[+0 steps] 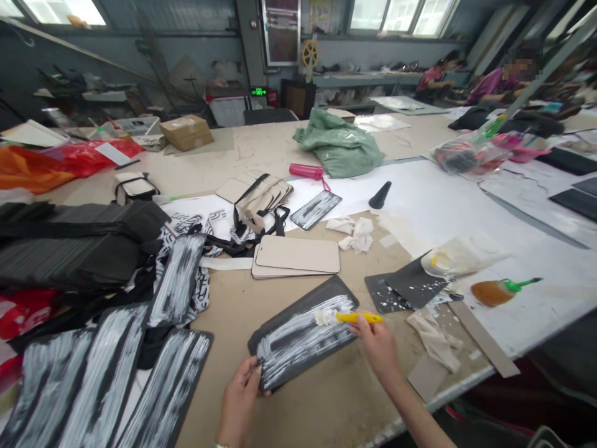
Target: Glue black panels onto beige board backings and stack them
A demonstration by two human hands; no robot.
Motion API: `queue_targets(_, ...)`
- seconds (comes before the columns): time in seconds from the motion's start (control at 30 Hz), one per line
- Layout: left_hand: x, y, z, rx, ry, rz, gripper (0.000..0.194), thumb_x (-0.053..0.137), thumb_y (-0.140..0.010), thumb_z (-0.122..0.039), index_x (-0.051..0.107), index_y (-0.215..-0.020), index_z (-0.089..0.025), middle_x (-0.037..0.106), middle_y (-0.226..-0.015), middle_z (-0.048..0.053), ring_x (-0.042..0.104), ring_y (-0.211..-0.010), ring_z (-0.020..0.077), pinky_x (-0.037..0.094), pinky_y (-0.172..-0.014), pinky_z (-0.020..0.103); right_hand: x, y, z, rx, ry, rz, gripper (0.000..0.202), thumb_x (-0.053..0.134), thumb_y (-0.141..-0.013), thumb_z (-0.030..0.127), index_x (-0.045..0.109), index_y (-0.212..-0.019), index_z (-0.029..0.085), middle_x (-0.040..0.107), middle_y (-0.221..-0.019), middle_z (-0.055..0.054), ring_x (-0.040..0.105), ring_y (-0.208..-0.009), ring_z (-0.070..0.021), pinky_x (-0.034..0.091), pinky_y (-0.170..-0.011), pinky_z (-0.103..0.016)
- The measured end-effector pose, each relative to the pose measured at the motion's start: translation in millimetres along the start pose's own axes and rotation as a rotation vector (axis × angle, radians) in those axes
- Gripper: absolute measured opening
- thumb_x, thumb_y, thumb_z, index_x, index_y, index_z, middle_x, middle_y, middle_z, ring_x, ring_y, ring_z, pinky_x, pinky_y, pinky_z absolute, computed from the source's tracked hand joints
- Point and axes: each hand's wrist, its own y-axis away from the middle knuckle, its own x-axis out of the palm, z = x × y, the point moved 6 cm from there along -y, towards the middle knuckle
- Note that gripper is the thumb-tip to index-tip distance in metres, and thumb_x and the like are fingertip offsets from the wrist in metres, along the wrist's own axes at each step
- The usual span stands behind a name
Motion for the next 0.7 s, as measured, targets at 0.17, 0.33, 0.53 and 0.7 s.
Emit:
queue_targets(0.17, -4.8, -16.2, -52.0, 0.118, -0.048, -0.053, 0.044, 0.068, -0.047, -0.050, 0.062, -0.078, -0.019, 0.065, -0.066, 0.002, 0.060, -0.066, 0.0214, 0.050, -0.047, 0.027, -94.5, -18.6, 19.4, 0.059, -0.134, -0.226, 0.041, 0.064, -0.064, 0.045, 0.060, -0.089, 0.012, 0.068, -0.078, -0.008, 0.064, -0.077, -0.0247, 0.052, -0.079, -0.040)
queue_targets(0.33, 65.6, -63.6, -139.7, 0.255, 0.051, 0.071, 0.036, 0.070, -0.050, -0.038, 0.061, -0.078, -0.017, 0.063, -0.064, 0.000, 0.057, -0.057, 0.0150, 0.050, -0.044, 0.023, -123.9, -28.7, 28.5, 0.082, -0.394, -0.329, 0.038, 0.072, -0.054, 0.041, 0.062, -0.076, 0.012, 0.068, -0.081, -0.009, 0.064, -0.077, -0.0264, 0.054, -0.075, -0.036)
queue_targets(0.53, 232.4, -131.7, -176.5, 0.184, 0.140, 0.201, 0.013, 0.060, -0.056, -0.014, 0.054, -0.067, -0.014, 0.055, -0.053, -0.003, 0.052, -0.047, 0.0087, 0.049, -0.045, 0.022, -153.9, -45.5, 21.9, 0.238, -0.459, -0.395, 0.047, 0.077, -0.039, 0.044, 0.062, -0.072, 0.014, 0.068, -0.078, -0.012, 0.064, -0.074, -0.0297, 0.055, -0.071, -0.035)
queue_targets(0.7, 339.9, -170.0, -164.4, 0.157, 0.105, 0.223, 0.011, 0.050, -0.061, -0.005, 0.049, -0.066, -0.015, 0.052, -0.052, -0.003, 0.054, -0.048, 0.0087, 0.050, -0.052, 0.024, -221.5, -62.3, 31.3, 0.052, -0.232, -0.601, 0.049, 0.068, -0.053, 0.050, 0.061, -0.084, 0.013, 0.068, -0.080, -0.011, 0.064, -0.074, -0.0280, 0.057, -0.066, -0.035)
